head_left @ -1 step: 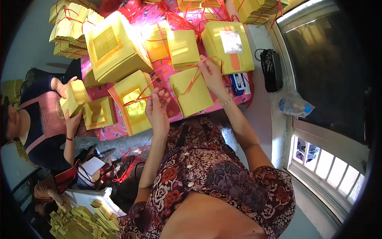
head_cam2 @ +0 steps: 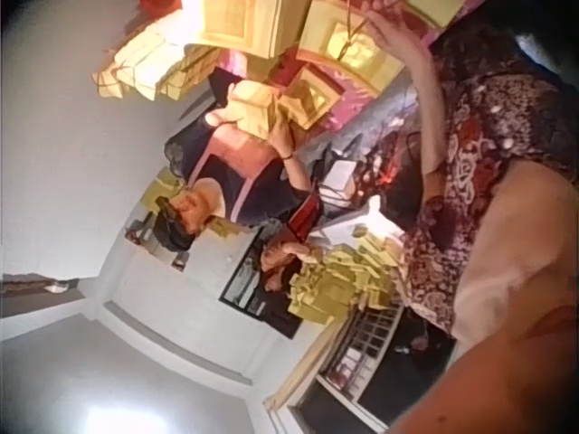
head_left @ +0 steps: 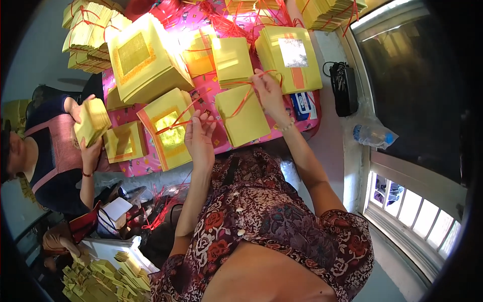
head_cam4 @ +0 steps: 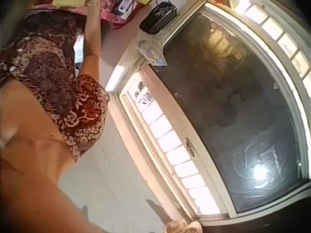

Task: Bundling and tying stacks of yellow joss paper with red string.

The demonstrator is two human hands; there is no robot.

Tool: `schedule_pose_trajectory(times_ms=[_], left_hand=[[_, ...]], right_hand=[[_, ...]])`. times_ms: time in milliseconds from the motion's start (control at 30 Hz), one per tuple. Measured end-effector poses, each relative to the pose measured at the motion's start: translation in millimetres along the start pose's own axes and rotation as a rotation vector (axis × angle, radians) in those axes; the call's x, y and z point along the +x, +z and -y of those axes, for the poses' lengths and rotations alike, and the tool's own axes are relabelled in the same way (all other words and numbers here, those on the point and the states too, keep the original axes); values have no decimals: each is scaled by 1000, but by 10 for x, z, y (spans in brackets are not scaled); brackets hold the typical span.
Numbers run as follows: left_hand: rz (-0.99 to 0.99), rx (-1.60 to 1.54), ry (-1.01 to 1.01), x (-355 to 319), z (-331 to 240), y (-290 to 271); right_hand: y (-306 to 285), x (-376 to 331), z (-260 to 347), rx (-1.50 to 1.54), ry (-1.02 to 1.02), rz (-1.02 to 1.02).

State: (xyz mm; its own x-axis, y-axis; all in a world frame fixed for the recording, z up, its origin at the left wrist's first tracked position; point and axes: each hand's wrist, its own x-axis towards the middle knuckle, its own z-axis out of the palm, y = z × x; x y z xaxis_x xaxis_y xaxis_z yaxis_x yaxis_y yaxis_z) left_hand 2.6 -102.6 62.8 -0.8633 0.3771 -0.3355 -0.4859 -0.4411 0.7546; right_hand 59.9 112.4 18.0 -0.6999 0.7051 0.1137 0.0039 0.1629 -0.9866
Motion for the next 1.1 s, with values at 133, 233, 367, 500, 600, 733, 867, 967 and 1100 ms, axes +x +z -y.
schedule_pose_trajectory(times_ms=[133,233,367,500,600,733,867,967,1100], left_hand=[[-151,-152,-206,45,59,-125],[-152,-129,-215,65,199,-186],[-190,1,-102,143,392,-221],[-260,29,-133,179,553,-264],[-364,138,-247,188,754,-366],[-410,150,-289,210,1121,-543],[-439,153,-293,263,1145,-586],[-437,161,-345,345,1226,-650],[-514,175,-339,390,1538,-1098]], right_hand=[[-127,-146,316,175,365,-157],[-355,-419,82,129,446,-161],[-389,-630,-157,106,556,-139],[-344,-652,-287,299,720,-113],[-299,-635,-502,292,788,-75],[-170,-630,-769,420,922,-125],[-104,-711,-1037,324,933,-110],[-159,-827,-1620,318,893,-162],[27,-794,-1469,-21,748,-200]])
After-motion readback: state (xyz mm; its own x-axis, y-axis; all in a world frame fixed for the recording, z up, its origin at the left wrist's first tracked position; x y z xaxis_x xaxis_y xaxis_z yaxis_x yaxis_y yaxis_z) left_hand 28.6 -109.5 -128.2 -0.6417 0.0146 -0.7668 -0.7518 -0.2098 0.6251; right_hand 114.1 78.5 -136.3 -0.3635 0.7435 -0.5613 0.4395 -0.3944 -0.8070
